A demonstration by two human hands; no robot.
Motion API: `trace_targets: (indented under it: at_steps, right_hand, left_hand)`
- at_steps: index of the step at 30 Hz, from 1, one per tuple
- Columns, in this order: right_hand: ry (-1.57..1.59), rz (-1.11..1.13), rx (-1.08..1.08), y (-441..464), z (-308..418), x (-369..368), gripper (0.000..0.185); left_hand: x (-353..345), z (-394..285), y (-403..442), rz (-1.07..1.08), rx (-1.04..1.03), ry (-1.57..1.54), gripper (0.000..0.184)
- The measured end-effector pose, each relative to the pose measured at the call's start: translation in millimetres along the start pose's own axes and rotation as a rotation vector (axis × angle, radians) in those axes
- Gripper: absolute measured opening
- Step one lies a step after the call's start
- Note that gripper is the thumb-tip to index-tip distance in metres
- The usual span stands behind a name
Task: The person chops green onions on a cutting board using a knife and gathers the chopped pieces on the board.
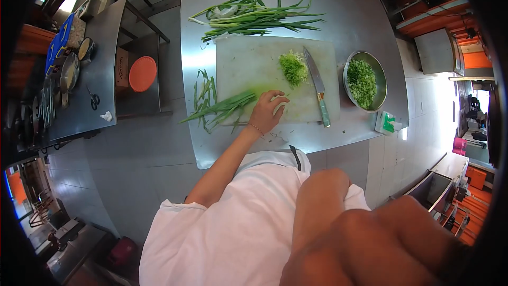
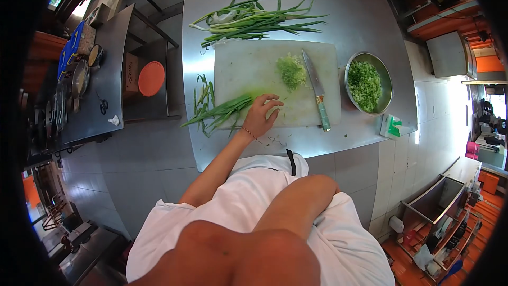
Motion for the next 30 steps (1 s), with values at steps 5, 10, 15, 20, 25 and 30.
trace_targets:
  at_steps: [5, 10, 15, 20, 25, 30]
  right_hand:
    - [-0.084, -0.026, 0.099, 2.2, 9.6, 2.1, 0.034]
    - [-0.145, -0.057, 0.184, 2.6, 18.7, 5.6, 0.036]
    - [-0.178, -0.083, 0.240, 2.9, 20.1, 3.2, 0.037]
    - [-0.213, -0.131, 0.288, 1.2, 20.1, -0.8, 0.039]
    - [-0.251, -0.129, 0.343, 2.4, 31.5, -3.8, 0.040]
    - [-0.259, -0.134, 0.443, 6.3, 35.1, -4.0, 0.042]
  left_hand:
    - [-0.6, -1.4, 1.1, 0.004, -0.007, 0.010, 0.025]
    - [-2.5, -1.5, 0.9, 0.009, -0.020, 0.011, 0.025]
    - [-2.1, -0.7, 0.3, -0.004, 0.004, 0.003, 0.025]
    - [3.6, 1.0, 0.1, -0.007, 0.002, 0.008, 0.025]
    - [0.0, 4.1, -1.0, 0.009, 0.000, 0.024, 0.025]
    - [-1.4, 3.4, -1.8, 0.008, -0.003, 0.019, 0.025]
Point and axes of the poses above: each hand's wrist, its own y-axis towards the middle knuckle, its own x-axis out of the back of the hand, z = x × y, the point moved 7 cm from there along y, towards the middle knuckle, and after that the axes turned 12 degrees about -y, right-handed, at the moved point
